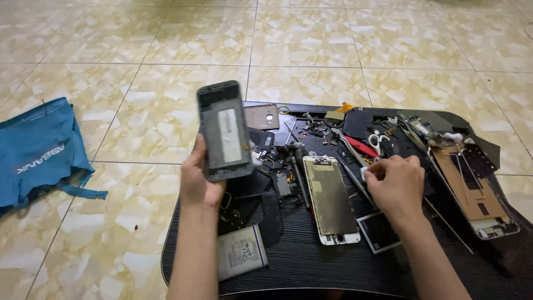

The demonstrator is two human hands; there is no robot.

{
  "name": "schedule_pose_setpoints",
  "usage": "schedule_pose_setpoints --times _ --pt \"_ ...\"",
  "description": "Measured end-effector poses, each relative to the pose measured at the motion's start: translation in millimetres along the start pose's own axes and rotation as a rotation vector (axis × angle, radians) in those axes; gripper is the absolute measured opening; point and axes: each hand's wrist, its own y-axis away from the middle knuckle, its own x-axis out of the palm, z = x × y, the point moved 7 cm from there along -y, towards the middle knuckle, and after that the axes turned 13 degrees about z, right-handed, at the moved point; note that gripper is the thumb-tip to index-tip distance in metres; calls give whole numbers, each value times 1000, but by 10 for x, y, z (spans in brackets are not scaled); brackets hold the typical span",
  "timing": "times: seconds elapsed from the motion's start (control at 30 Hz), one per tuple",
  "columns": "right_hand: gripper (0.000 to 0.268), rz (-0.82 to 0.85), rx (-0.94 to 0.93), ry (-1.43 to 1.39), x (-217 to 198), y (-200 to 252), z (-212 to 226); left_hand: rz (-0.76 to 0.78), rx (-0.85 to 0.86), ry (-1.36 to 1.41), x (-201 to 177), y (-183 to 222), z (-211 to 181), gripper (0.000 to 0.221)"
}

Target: Inspecting and attempting to reassemble components of a disassembled mobile phone, including the motherboard and screen assembly.

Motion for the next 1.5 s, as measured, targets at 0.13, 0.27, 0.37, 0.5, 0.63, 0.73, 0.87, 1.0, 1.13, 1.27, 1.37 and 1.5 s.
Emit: schedule_pose_setpoints --times 0.13,0.27,0.37,0.5,0.63,0.73,0.87,1.0,1.13,1.27,1.37,1.5 --pt "16 2 -6 -26 -192 72 172 114 -71 163 117 -68 404 37" --pt "18 28 -11 8 -179 71 198 147 -77 286 138 -156 625 43" --pt "20 -23 -42 -15 -185 64 178 113 -75 212 131 -150 579 42" --pt "20 -42 -60 -57 -245 104 188 116 -49 40 184 -91 360 48" --pt "22 -17 -62 -98 -268 145 150 36 -48 -255 -237 -135 139 51" --pt "26 4 -87 -112 -266 156 208 -126 46 -510 -293 -23 -27 49" --pt "47 153 -158 -247 -256 312 616 -247 29 -700 -444 -3 -38 45" --pt "82 365 -58 -116 -405 558 1078 -275 51 -1091 -167 124 -38 38" --pt "90 382 -65 -17 -456 609 1156 -239 122 -1372 -38 147 -102 32" --pt "82 365 -60 16 -474 613 1225 -248 185 -1731 97 170 -152 34" --pt "74 318 -67 -65 -580 607 1272 -252 282 -1873 181 209 -138 31" --pt "66 285 -9 -207 -739 645 1268 -330 506 -1998 279 191 -99 28"
